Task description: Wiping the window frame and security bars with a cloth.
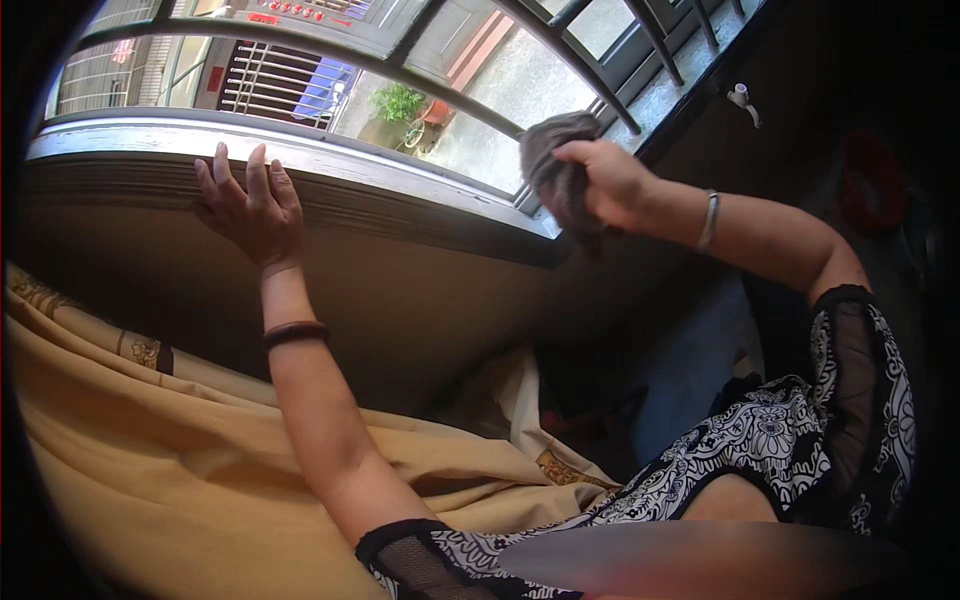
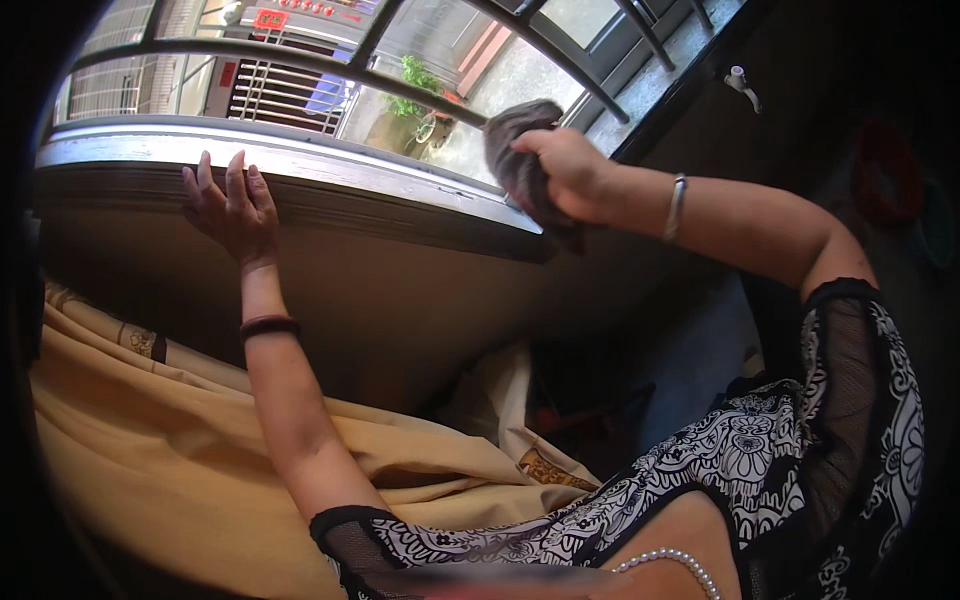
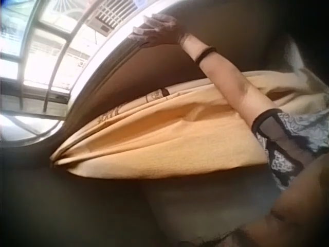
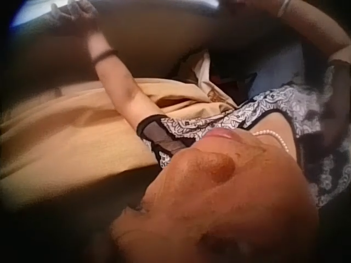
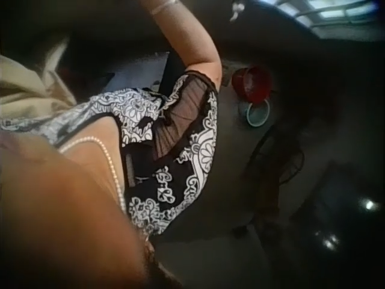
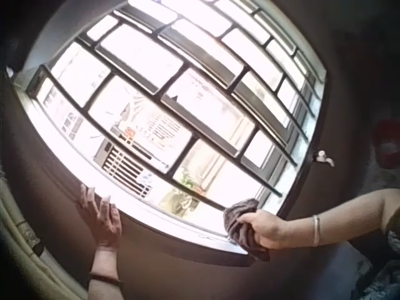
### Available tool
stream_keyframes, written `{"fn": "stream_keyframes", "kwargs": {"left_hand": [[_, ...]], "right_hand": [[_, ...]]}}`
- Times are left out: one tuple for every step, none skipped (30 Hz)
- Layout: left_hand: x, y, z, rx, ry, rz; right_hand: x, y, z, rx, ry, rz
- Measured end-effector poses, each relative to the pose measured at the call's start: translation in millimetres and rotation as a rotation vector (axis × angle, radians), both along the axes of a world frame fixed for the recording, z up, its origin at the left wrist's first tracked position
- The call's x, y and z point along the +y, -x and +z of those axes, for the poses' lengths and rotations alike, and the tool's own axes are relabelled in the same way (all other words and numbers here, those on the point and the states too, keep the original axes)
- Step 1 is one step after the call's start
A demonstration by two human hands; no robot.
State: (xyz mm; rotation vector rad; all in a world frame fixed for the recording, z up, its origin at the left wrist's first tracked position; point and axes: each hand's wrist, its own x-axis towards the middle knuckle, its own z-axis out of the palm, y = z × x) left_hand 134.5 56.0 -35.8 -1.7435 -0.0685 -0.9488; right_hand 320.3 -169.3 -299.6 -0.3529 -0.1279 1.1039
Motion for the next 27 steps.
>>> {"fn": "stream_keyframes", "kwargs": {"left_hand": [[-1, -6, 1, -0.005, -0.025, 0.02], [2, -4, 3, -0.027, 0.003, -0.045], [1, -5, 3, -0.028, 0.006, -0.055], [-1, -6, -1, -0.045, 0.021, -0.08], [-4, -10, -4, -0.063, 0.033, -0.109], [-7, -12, -1, -0.062, 0.013, -0.118], [-9, -15, 3, -0.062, 0.015, -0.121], [-7, -15, 5, -0.064, 0.031, -0.119], [-6, -16, 7, -0.065, 0.045, -0.122], [-4, -14, 6, -0.066, 0.041, -0.11], [-3, -15, 4, -0.073, 0.049, -0.091], [-3, -18, 4, -0.076, 0.053, -0.07], [-3, -21, 6, -0.078, 0.045, -0.062], [-7, -28, 8, -0.073, 0.045, -0.063], [-7, -31, 9, -0.065, 0.041, -0.052], [-8, -35, 7, -0.062, 0.029, -0.034], [-8, -37, 4, -0.043, 0.064, -0.035], [-12, -40, 3, -0.025, 0.095, -0.032], [-16, -45, 3, -0.013, 0.087, -0.012], [-25, -50, 4, 0.001, 0.11, -0.013], [-33, -54, 6, 0.014, 0.137, -0.017], [-43, -60, 9, 0.03, 0.13, 0.041], [-51, -67, 13, 0.041, 0.123, 0.059], [-57, -73, 16, 0.061, 0.108, 0.056], [-64, -79, 19, 0.08, 0.096, 0.05], [-69, -82, 25, 0.089, 0.089, 0.069], [-71, -82, 24, 0.108, 0.078, 0.072]], "right_hand": [[10, 4, 0, -0.008, -0.058, 0.015], [15, 17, 14, -0.024, -0.094, -0.042], [21, 33, 25, -0.038, -0.124, -0.105], [19, 41, 41, -0.042, -0.017, -0.115], [27, 43, 45, -0.09, -0.085, -0.165], [41, 45, 54, -0.157, -0.166, -0.249], [56, 44, 63, -0.224, -0.247, -0.33], [76, 44, 69, -0.293, -0.308, -0.365], [91, 41, 77, -0.362, -0.371, -0.403], [107, 40, 85, -0.432, -0.392, -0.388], [120, 40, 96, -0.439, -0.381, -0.422], [137, 35, 110, -0.443, -0.475, -0.479], [156, 28, 126, -0.443, -0.571, -0.534], [179, 17, 138, -0.465, -0.588, -0.59], [196, 9, 152, -0.479, -0.61, -0.636], [208, -2, 160, -0.437, -0.62, -0.527], [215, -9, 168, -0.406, -0.639, -0.447], [225, -11, 174, -0.372, -0.663, -0.419], [234, -13, 182, -0.336, -0.686, -0.391], [236, -18, 194, -0.304, -0.717, -0.362], [238, -25, 205, -0.344, -0.746, -0.337], [240, -32, 218, -0.446, -0.714, -0.393], [245, -39, 230, -0.547, -0.68, -0.45], [255, -46, 246, -0.653, -0.76, -0.549], [263, -52, 253, -0.722, -0.773, -0.597], [268, -55, 262, -0.802, -0.646, -0.58], [262, -55, 263, -0.887, -0.506, -0.551]]}}
